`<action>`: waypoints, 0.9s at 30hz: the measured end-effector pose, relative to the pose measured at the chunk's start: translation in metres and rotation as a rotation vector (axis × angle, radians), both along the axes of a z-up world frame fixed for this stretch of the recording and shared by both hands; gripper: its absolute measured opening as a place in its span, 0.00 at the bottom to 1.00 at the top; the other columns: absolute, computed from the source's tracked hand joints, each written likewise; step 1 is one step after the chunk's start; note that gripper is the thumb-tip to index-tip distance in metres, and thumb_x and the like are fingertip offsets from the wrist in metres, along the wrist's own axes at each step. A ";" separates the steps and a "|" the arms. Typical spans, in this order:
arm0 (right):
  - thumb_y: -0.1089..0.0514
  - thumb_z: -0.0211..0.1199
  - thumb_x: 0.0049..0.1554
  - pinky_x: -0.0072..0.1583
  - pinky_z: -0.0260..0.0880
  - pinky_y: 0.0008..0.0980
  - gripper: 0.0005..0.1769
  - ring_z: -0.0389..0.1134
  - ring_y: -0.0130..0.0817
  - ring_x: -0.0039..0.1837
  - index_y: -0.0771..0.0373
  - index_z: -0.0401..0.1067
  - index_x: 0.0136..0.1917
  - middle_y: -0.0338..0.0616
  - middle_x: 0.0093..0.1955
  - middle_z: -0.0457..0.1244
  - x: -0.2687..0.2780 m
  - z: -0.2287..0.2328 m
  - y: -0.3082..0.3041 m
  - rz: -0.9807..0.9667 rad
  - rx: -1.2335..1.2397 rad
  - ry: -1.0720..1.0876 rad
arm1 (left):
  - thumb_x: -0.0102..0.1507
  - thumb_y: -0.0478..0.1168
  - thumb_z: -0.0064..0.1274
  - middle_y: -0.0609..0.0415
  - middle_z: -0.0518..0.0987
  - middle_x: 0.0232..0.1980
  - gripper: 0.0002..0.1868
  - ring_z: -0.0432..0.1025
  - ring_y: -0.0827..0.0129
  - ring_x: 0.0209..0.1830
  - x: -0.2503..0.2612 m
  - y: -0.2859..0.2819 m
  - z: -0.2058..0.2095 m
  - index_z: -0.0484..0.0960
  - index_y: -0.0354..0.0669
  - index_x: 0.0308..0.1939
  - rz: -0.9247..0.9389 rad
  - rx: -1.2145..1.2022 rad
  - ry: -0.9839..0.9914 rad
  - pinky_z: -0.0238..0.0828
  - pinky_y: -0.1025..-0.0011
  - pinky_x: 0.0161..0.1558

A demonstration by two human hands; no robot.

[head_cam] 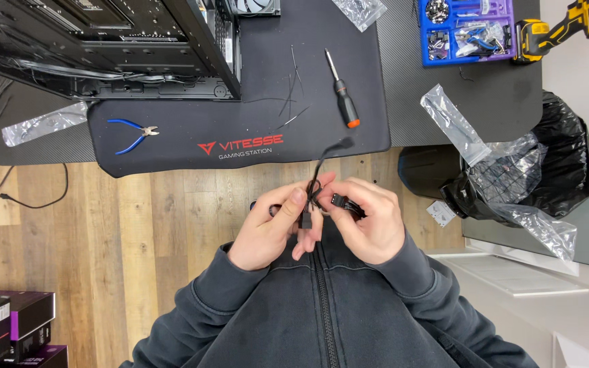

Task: The person handles a computer fan, removes its packaging, and untangles its wires by hand before setting it down next to a computer case.

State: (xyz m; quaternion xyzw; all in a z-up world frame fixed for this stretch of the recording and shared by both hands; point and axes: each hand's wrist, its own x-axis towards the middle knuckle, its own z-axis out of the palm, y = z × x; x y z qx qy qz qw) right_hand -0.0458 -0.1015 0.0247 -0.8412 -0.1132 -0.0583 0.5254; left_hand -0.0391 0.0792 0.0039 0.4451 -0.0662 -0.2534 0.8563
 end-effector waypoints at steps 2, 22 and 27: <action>0.66 0.67 0.56 0.39 0.68 0.32 0.02 0.65 0.39 0.31 0.62 0.78 0.41 0.43 0.30 0.65 -0.001 0.004 0.004 0.005 0.085 0.038 | 0.76 0.42 0.32 0.39 0.77 0.24 0.25 0.74 0.66 0.17 0.002 0.003 0.006 0.65 0.29 0.72 -0.024 0.005 -0.041 0.75 0.78 0.14; 0.63 0.69 0.54 0.36 0.69 0.28 0.05 0.66 0.36 0.28 0.56 0.81 0.37 0.37 0.27 0.68 -0.008 0.023 -0.003 -0.037 0.007 0.051 | 0.62 0.36 0.64 0.53 0.88 0.39 0.06 0.83 0.53 0.40 0.007 0.012 0.029 0.88 0.48 0.42 0.191 0.692 -0.667 0.82 0.63 0.42; 0.64 0.63 0.60 0.27 0.48 0.14 0.10 0.49 0.14 0.26 0.74 0.76 0.40 0.46 0.24 0.63 -0.018 -0.013 -0.004 -0.086 0.747 0.510 | 0.60 0.33 0.65 0.54 0.88 0.36 0.05 0.82 0.67 0.33 0.006 0.006 0.010 0.89 0.43 0.41 0.202 0.503 -0.508 0.82 0.73 0.38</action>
